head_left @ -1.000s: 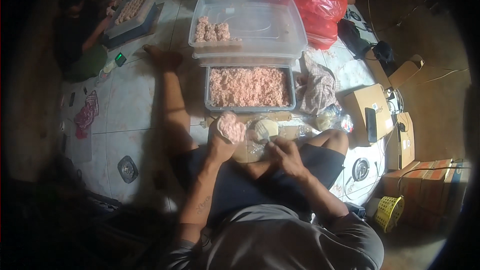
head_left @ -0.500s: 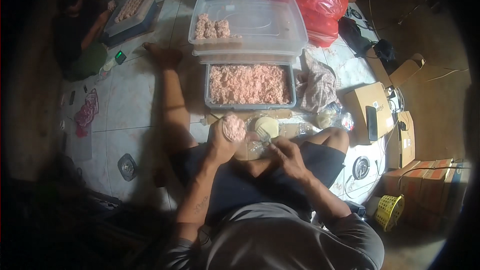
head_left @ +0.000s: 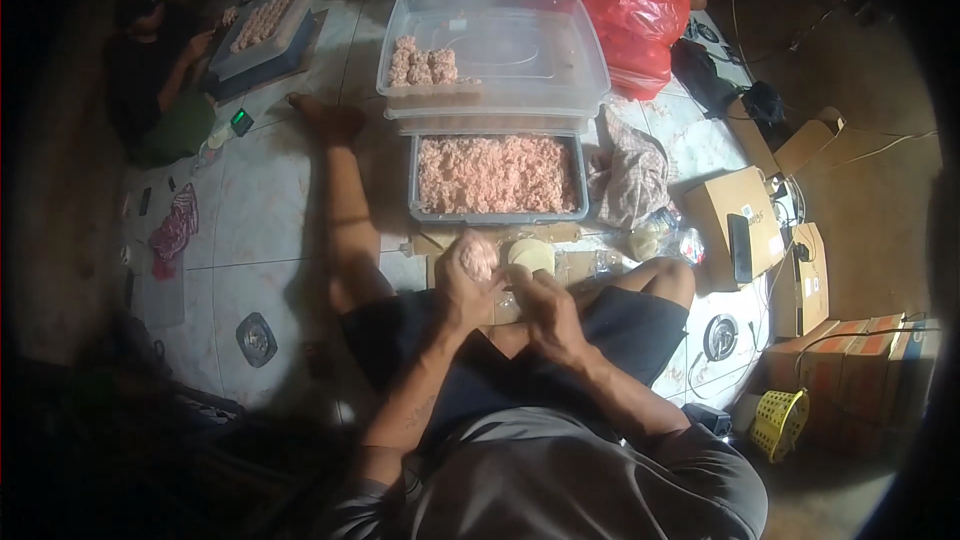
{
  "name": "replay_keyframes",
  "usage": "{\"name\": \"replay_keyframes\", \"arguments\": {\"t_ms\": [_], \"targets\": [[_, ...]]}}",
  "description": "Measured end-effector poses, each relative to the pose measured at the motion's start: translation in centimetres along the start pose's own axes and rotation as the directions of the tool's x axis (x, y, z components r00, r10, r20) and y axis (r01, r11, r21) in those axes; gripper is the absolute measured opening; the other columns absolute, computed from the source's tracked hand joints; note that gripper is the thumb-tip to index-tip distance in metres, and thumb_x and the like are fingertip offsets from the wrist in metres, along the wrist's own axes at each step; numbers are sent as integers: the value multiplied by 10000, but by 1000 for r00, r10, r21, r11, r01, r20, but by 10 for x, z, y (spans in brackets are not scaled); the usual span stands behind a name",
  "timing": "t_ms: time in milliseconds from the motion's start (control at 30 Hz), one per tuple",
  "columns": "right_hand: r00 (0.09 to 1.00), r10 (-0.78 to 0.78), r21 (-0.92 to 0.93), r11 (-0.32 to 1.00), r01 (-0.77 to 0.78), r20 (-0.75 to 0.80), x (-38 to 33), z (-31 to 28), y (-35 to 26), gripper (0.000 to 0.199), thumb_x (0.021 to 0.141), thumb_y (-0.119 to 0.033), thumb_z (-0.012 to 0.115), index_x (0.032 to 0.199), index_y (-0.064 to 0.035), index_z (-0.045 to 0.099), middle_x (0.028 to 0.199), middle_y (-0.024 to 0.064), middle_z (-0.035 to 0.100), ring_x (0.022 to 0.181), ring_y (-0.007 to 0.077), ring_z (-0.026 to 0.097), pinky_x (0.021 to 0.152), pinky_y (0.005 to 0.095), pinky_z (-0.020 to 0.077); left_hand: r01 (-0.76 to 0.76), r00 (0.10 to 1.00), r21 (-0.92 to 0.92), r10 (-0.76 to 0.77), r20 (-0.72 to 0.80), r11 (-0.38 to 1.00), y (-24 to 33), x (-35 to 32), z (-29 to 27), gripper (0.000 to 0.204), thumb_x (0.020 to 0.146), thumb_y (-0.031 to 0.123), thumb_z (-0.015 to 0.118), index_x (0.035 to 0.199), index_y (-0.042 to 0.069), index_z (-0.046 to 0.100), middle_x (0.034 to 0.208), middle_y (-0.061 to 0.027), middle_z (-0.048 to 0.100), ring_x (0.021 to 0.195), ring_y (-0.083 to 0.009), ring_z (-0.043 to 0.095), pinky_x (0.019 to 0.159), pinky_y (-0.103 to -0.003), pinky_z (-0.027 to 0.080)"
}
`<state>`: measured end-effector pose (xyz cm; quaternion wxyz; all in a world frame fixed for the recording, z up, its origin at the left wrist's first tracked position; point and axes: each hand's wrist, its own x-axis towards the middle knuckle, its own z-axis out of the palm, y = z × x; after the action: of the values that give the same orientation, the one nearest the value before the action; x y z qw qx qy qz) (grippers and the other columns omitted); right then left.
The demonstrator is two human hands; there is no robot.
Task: The person manually assembles food items by hand on the floor, placing a portion of pink meat mixture onto a dough wrapper, folding the dough, and placing the finished items into a plastic container.
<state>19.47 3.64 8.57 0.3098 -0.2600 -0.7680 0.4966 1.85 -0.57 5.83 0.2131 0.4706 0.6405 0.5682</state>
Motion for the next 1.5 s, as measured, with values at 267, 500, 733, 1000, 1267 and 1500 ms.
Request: {"name": "replay_keyframes", "arguments": {"t_ms": [267, 500, 733, 1000, 1267, 1500], "targets": [[875, 472, 425, 774, -469, 107, -30, -27, 9, 204, 1053, -107, 549, 1151, 24, 670, 917, 14, 586, 866, 125, 541, 819, 244, 438, 233, 945, -497, -74, 319, 836, 19, 10, -38, 504, 770, -20, 842, 1166, -24, 530, 925, -67, 653, 886, -154, 658, 854, -320, 567], [969, 231, 429, 869, -248, 92, -18, -1, 7, 184, 1032, -57, 562, 1161, 16, 671, 934, 39, 548, 820, 138, 514, 763, 258, 429, -33, 955, -327, 126, 267, 944, 30, 16, -25, 483, 685, 94, 948, 1028, 22, 616, 844, -18, 649, 745, -97, 605, 699, -238, 503], [991, 118, -5, 993, -118, -62, -14, -20, -4, 107, 976, 36, 558, 1051, 23, 633, 902, 139, 535, 822, 254, 549, 744, 314, 448, 133, 939, -188, -63, 339, 973, 41, 17, -38, 517, 654, 264, 977, 967, 48, 626, 913, 9, 668, 801, -89, 624, 760, -272, 529], [996, 61, 3, 998, -61, -59, -11, 4, -15, 124, 991, 35, 532, 1053, 36, 640, 913, 168, 545, 796, 312, 554, 700, 357, 454, -141, 950, -61, 153, 272, 988, 22, 4, -15, 507, 684, 168, 954, 987, 36, 568, 915, -47, 646, 756, -152, 610, 700, -284, 509], [978, 122, -236, 958, -161, -172, 2, -50, -44, 155, 897, 24, 643, 1047, -10, 661, 897, 220, 633, 828, 407, 639, 682, 421, 512, -127, 962, 81, 103, 252, 989, 32, 24, -29, 468, 678, 94, 929, 1017, 51, 610, 925, -39, 646, 814, -142, 609, 765, -299, 525], [996, 25, -275, 960, -48, -85, 10, -34, -63, 135, 886, 46, 659, 1013, -1, 661, 860, 202, 603, 770, 401, 617, 666, 429, 500, -102, 974, 181, 61, 218, 978, 41, 24, -15, 352, 802, 229, 871, 913, 17, 612, 714, -52, 623, 658, -127, 563, 619, -332, 491]]}}
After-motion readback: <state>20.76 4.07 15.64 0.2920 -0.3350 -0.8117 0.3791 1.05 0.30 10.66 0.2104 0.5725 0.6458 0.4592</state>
